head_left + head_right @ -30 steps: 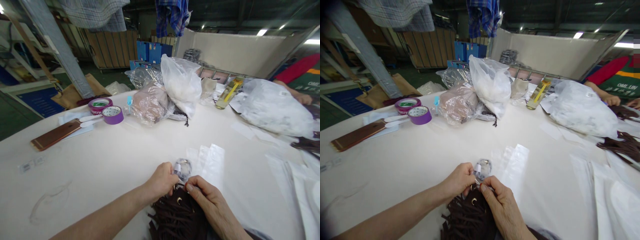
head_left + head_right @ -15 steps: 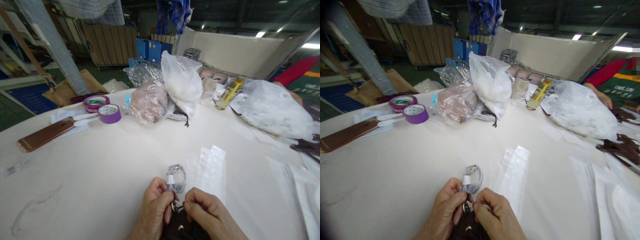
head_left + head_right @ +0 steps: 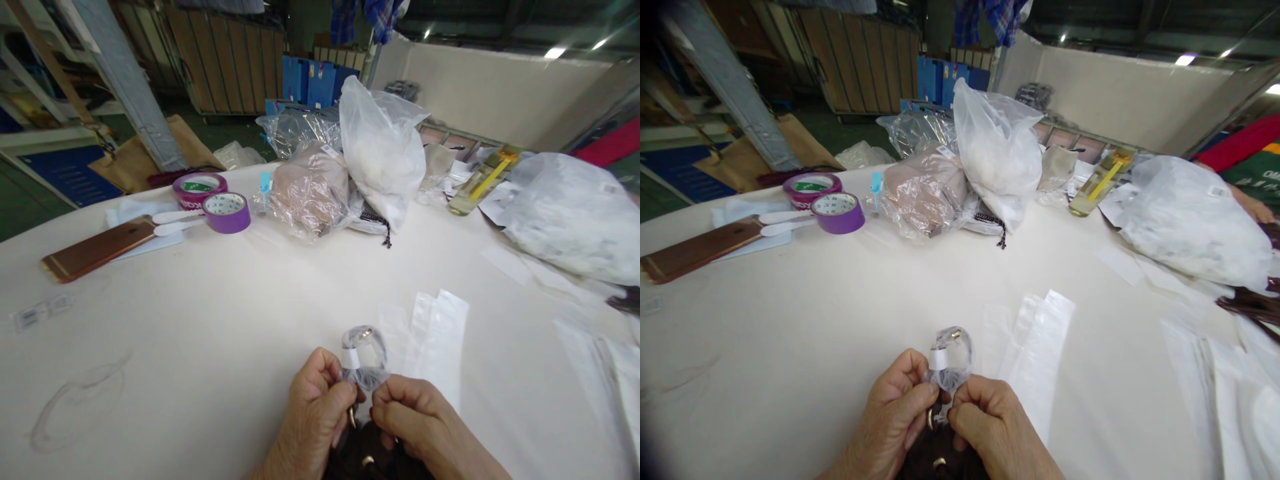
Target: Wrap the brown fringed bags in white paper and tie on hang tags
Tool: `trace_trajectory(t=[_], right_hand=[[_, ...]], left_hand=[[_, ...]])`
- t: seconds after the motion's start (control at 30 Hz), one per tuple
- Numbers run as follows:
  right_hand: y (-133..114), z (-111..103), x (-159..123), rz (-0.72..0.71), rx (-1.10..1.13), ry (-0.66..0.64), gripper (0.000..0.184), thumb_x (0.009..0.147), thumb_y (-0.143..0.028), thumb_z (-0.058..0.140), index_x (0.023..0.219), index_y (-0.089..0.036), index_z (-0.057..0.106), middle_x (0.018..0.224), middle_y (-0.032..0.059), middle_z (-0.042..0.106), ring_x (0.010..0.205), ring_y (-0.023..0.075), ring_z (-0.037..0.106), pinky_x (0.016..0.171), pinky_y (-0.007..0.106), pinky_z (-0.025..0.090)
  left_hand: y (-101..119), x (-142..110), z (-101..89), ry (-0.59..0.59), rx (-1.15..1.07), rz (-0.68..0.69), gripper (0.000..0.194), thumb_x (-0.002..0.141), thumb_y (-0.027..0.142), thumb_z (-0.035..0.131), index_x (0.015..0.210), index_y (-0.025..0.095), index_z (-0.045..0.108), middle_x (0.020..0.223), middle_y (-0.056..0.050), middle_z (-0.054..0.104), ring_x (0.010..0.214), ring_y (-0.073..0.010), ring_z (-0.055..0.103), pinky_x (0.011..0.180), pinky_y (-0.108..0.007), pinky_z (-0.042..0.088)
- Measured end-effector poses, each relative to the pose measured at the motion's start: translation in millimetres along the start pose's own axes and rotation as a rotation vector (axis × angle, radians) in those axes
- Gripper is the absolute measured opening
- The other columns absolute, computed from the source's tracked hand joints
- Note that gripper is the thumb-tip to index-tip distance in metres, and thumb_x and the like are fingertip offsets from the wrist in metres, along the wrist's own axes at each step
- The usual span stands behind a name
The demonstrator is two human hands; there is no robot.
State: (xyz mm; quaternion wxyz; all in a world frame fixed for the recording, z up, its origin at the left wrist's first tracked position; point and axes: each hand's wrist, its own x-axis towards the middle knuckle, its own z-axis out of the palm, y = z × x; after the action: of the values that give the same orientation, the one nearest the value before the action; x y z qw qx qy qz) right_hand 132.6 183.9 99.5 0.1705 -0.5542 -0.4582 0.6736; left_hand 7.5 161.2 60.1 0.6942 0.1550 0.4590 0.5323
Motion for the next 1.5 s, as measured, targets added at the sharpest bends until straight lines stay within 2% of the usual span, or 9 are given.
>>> trace_trajectory(t=[0.1, 0.43, 0.6, 0.73, 0.87, 1.03, 1.23, 1.37, 1.5], right_hand=[[1.5, 1.4, 1.9, -0.004, -0.004, 0.013, 0.02, 0.066, -0.031, 0.053, 0.051, -0.018, 0.051, 0.048, -0.0041, 0.045, 0.047, 0.0083, 0.035, 0.045, 0.021, 0.025], [2.5, 0.4, -2.0, 0.078, 0.078, 0.018, 0.021, 0.066, -0.034, 0.06, 0.055, -0.016, 0.054, 0.052, -0.0035, 0.047, 0.051, 0.0089, 0.039, 0.05, 0.022, 0.028], [5.5, 0.2, 0.4, -0.004, -0.045, 0.023, 0.021, 0.066, -0.034, 0.06, 0.056, -0.016, 0.054, 0.051, -0.0047, 0.042, 0.051, 0.008, 0.035, 0.049, 0.022, 0.026], [6.9, 0.4, 2.1, -0.047, -0.129, 0.031, 0.021, 0.069, -0.035, 0.057, 0.059, -0.016, 0.059, 0.051, -0.0037, 0.044, 0.052, 0.0096, 0.038, 0.05, 0.023, 0.028], [2.8, -0.3, 4.3, -0.046, -0.151, -0.013, 0.02, 0.068, -0.033, 0.056, 0.058, -0.016, 0.062, 0.054, -0.0026, 0.047, 0.053, 0.0098, 0.04, 0.05, 0.023, 0.03], [-1.6, -0.1, 10.5, -0.008, -0.192, -0.082, 0.021, 0.064, -0.033, 0.055, 0.056, -0.015, 0.063, 0.05, -0.0033, 0.043, 0.05, 0.0089, 0.036, 0.049, 0.023, 0.027], [0.5, 5.2, 17.8, 0.06, -0.25, 0.014, 0.022, 0.058, -0.034, 0.053, 0.049, -0.015, 0.056, 0.046, -0.0043, 0.038, 0.047, 0.008, 0.032, 0.046, 0.023, 0.022], [5.9, 6.6, 18.1, 0.136, -0.176, 0.051, 0.021, 0.058, -0.035, 0.055, 0.052, -0.015, 0.056, 0.046, -0.0038, 0.043, 0.045, 0.0081, 0.035, 0.045, 0.022, 0.024], [12.5, 6.0, 17.9, 0.119, -0.168, 0.102, 0.025, 0.06, -0.039, 0.058, 0.056, -0.015, 0.058, 0.048, -0.0025, 0.048, 0.047, 0.0099, 0.041, 0.047, 0.023, 0.029]], left_hand=[[-3.7, 3.2, -3.8, -0.03, -0.009, 0.024, 0.024, 0.06, 0.024, 0.059, 0.066, 0.02, 0.037, 0.054, 0.007, 0.047, 0.048, -0.008, 0.044, 0.046, -0.019, 0.03], [-5.2, 4.1, -11.8, -0.037, 0.123, 0.084, 0.017, 0.063, 0.021, 0.056, 0.066, 0.019, 0.04, 0.057, 0.004, 0.049, 0.053, -0.0102, 0.046, 0.049, -0.022, 0.031], [-3.3, 4.9, -11.2, -0.039, 0.101, 0.103, 0.017, 0.064, 0.019, 0.056, 0.067, 0.019, 0.039, 0.057, 0.005, 0.048, 0.053, -0.0096, 0.043, 0.049, -0.022, 0.032], [-1.6, 4.4, -10.8, -0.056, 0.107, 0.111, 0.016, 0.065, 0.018, 0.055, 0.067, 0.019, 0.04, 0.057, 0.005, 0.049, 0.054, -0.0094, 0.043, 0.05, -0.022, 0.033], [1.3, 3.3, -10.6, -0.031, 0.151, 0.12, 0.015, 0.063, 0.018, 0.055, 0.066, 0.018, 0.04, 0.056, 0.006, 0.048, 0.052, -0.0083, 0.042, 0.048, -0.02, 0.033], [4.0, 3.4, -10.6, -0.018, 0.219, 0.131, 0.014, 0.062, 0.018, 0.054, 0.065, 0.018, 0.04, 0.052, 0.008, 0.044, 0.049, -0.0066, 0.037, 0.046, -0.018, 0.03], [7.1, 6.7, -11.3, -0.001, 0.396, 0.124, 0.011, 0.061, 0.016, 0.05, 0.062, 0.019, 0.039, 0.05, 0.009, 0.039, 0.047, -0.0065, 0.035, 0.043, -0.018, 0.027], [9.7, 8.5, -12.3, 0.019, 0.562, 0.122, 0.011, 0.061, 0.013, 0.05, 0.06, 0.019, 0.04, 0.048, 0.009, 0.037, 0.045, -0.0068, 0.034, 0.042, -0.019, 0.024], [10.8, 7.5, -13.3, 0.029, 0.572, 0.117, 0.012, 0.06, 0.011, 0.05, 0.06, 0.019, 0.041, 0.048, 0.008, 0.038, 0.046, -0.007, 0.034, 0.042, -0.019, 0.024]])
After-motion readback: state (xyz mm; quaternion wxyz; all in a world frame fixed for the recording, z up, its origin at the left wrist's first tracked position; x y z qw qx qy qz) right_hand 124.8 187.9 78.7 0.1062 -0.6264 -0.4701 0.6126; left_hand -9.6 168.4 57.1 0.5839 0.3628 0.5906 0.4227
